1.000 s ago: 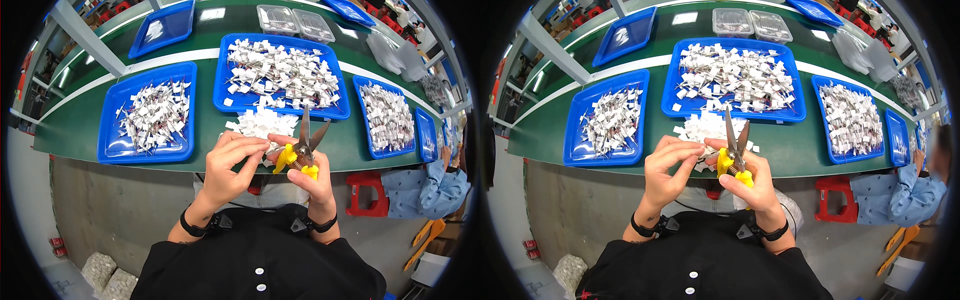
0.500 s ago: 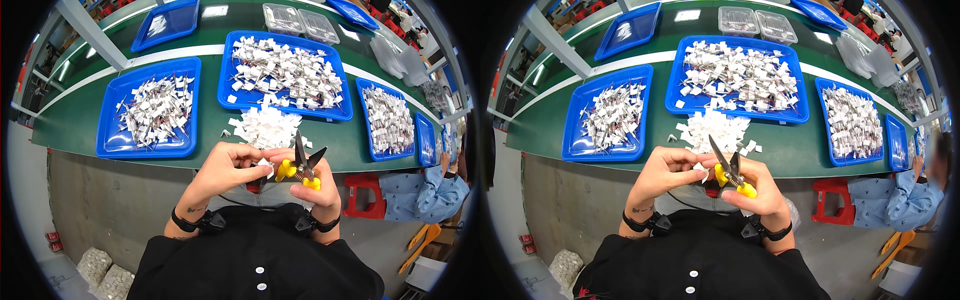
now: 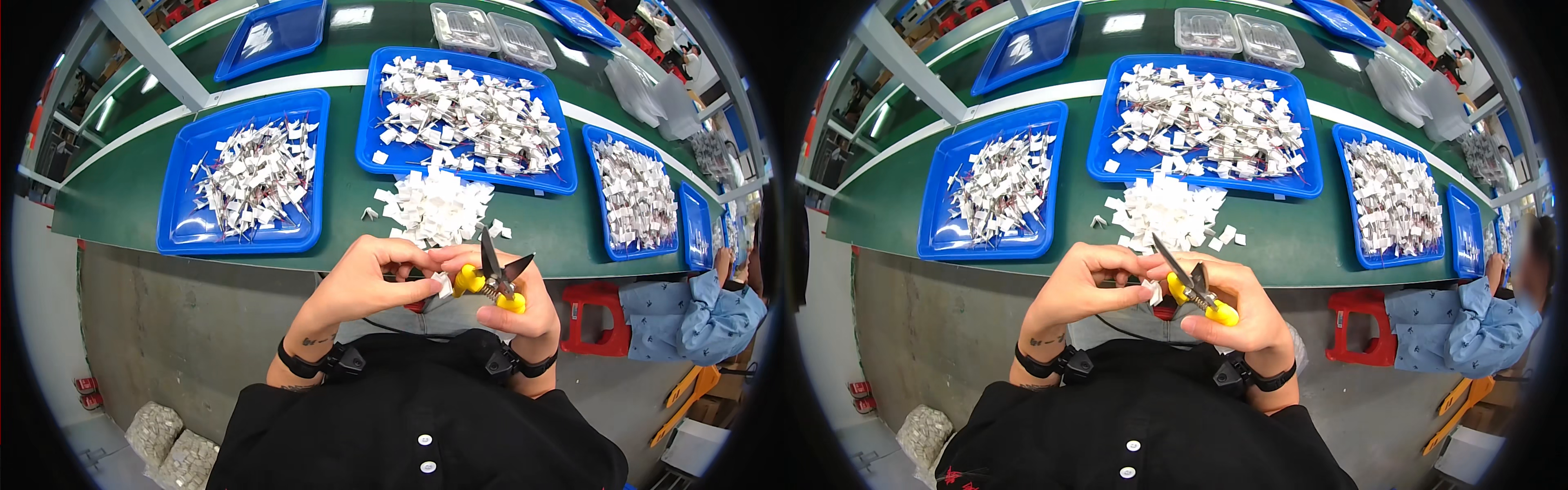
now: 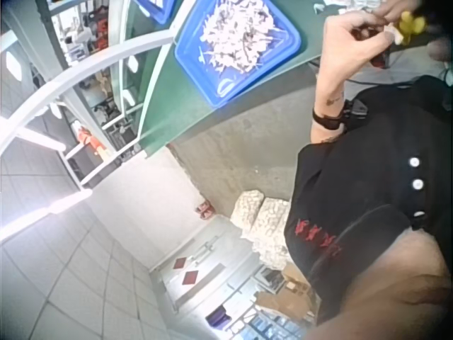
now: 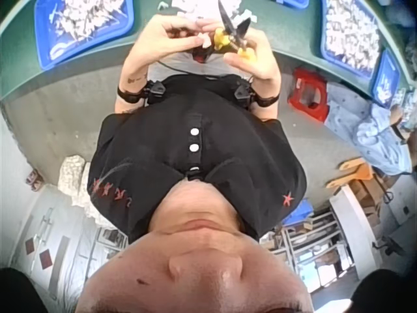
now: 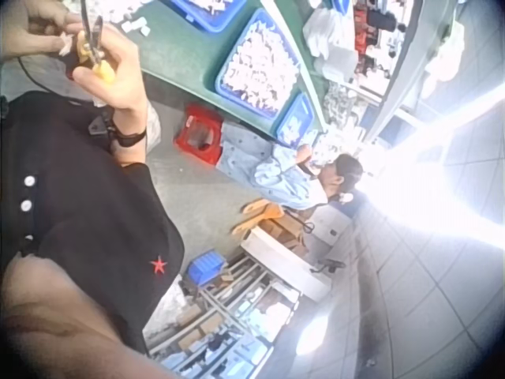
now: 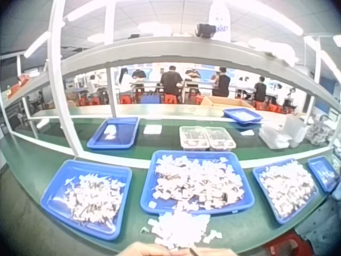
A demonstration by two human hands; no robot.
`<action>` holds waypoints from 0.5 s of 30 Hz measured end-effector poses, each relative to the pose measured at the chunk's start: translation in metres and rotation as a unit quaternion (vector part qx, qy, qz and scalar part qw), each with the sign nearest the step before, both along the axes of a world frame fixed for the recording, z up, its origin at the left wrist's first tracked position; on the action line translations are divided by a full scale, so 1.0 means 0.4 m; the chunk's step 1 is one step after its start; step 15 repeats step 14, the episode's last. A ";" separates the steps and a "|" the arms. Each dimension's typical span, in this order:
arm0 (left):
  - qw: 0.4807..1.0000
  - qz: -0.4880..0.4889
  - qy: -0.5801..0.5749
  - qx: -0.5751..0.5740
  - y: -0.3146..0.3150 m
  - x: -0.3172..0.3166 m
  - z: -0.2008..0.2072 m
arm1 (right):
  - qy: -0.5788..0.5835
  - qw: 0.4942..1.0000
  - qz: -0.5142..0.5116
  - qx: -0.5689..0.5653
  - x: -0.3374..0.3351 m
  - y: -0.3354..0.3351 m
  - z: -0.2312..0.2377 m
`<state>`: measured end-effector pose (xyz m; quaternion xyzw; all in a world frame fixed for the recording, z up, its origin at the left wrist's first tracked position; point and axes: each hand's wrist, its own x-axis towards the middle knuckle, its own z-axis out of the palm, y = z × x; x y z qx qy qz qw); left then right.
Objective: Using scissors to cut small white rectangular pieces from strips of material at a factory workbench.
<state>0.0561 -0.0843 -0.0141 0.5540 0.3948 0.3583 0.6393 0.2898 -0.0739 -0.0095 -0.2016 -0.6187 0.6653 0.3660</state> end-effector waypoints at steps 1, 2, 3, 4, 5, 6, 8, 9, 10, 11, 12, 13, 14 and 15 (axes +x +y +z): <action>0.999 0.003 0.038 0.035 -0.001 0.003 0.004 | -0.009 0.999 0.009 0.036 0.001 0.003 -0.004; 0.999 0.003 0.038 0.034 -0.002 0.004 0.010 | -0.009 0.999 0.009 0.036 0.000 0.003 -0.001; 0.998 0.005 0.054 0.044 -0.002 0.004 0.017 | -0.020 0.999 0.009 0.033 -0.001 0.002 0.004; 0.996 0.007 0.071 0.054 -0.003 0.004 0.020 | -0.030 0.999 0.009 0.029 -0.003 0.001 0.010; 0.996 0.007 0.071 0.054 -0.003 0.004 0.016 | -0.030 0.999 0.009 0.029 -0.007 -0.002 0.016; 0.991 0.009 0.090 0.100 -0.003 0.004 0.009 | -0.056 0.998 -0.010 0.018 -0.013 -0.007 0.022; 0.983 0.011 0.108 0.145 -0.004 0.004 -0.001 | -0.081 0.996 -0.029 0.007 -0.022 -0.012 0.023; 0.980 0.026 0.117 0.160 -0.004 0.005 -0.005 | -0.074 0.996 -0.035 0.020 -0.026 -0.012 0.020; 0.975 0.042 0.127 0.175 -0.004 0.006 -0.006 | -0.066 0.996 -0.041 0.033 -0.027 -0.013 0.016; 0.975 0.042 0.127 0.175 -0.004 0.005 -0.004 | -0.066 0.996 -0.040 0.033 -0.026 -0.014 0.015; 0.981 0.055 0.121 0.139 -0.003 0.003 -0.001 | -0.074 0.993 -0.075 0.054 -0.025 -0.016 0.014; 0.986 0.068 0.115 0.102 -0.003 0.000 0.004 | -0.081 0.988 -0.110 0.074 -0.023 -0.019 0.015; 0.986 0.069 0.116 0.102 -0.003 -0.002 0.004 | -0.104 0.985 -0.137 0.011 -0.023 -0.035 0.031; 0.986 0.069 0.116 0.102 -0.003 -0.002 0.004 | -0.104 0.985 -0.137 0.011 -0.023 -0.035 0.031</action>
